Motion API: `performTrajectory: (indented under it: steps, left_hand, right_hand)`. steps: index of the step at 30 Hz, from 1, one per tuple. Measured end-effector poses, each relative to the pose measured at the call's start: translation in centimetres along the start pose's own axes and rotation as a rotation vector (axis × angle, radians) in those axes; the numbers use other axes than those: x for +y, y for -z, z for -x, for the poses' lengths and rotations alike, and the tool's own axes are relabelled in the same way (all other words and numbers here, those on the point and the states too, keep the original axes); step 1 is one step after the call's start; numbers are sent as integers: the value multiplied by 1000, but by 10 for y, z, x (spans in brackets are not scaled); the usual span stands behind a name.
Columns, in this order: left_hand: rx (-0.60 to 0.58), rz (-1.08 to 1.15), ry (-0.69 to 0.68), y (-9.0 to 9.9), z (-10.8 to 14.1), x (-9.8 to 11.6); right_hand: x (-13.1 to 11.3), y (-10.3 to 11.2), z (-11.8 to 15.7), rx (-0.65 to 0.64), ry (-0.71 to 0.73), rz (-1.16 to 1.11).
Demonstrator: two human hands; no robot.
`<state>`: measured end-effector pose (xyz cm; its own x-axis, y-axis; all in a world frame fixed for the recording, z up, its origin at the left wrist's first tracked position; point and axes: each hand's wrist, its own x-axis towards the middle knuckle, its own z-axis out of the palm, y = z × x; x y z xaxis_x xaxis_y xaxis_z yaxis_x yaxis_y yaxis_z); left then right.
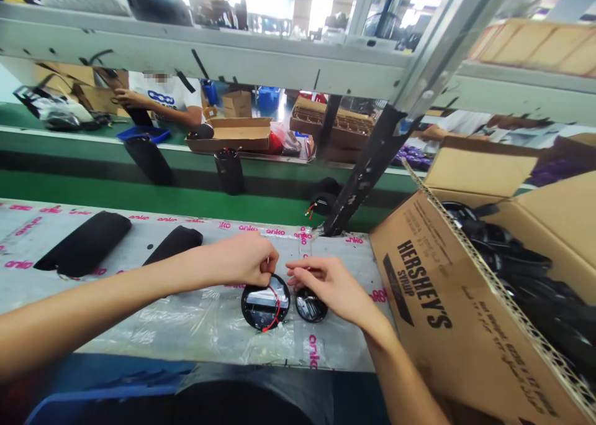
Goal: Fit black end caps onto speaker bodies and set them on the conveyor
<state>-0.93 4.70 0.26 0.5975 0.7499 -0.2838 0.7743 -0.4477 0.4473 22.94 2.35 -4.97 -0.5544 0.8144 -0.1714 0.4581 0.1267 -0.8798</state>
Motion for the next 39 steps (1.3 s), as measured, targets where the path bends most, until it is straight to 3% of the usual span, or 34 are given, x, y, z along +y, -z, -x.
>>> performTrajectory:
  steps: [3, 6, 8, 10, 16, 19, 23, 26, 33, 36, 39]
  left_hand:
    - [-46, 78, -90, -1, -3, -4]
    - [-118, 249, -203, -9, -6, -12]
    - [-174, 395, -252, -18, -4, -18]
    - [-160, 484, -224, -26, 2, -24]
    - [189, 672, 52, -51, 35, -39]
    - [309, 882, 78, -76, 37, -35]
    - [368, 1039, 107, -98, 31, -26]
    - [355, 1076, 106, -99, 31, -25]
    - [390, 1176, 70, -99, 31, -24]
    - [410, 1202, 54, -101, 29, -23]
    - [409, 1204, 49, -102, 28, -24]
  right_hand:
    - [36, -37, 30, 106, 19, -171]
    - [64, -102, 50, 366, 87, -458]
    - [71, -138, 51, 535, 13, -445]
    - [72, -152, 43, 639, -46, -377]
    - [74, -109, 16, 402, 153, -347]
    - [71, -109, 15, 324, 168, -433]
    - [63, -131, 13, 420, 55, -593]
    - [60, -143, 9, 511, 26, -634]
    - [64, -152, 10, 559, 32, -688]
    - [61, -127, 15, 411, 34, -693]
    - [45, -75, 12, 162, 107, -671]
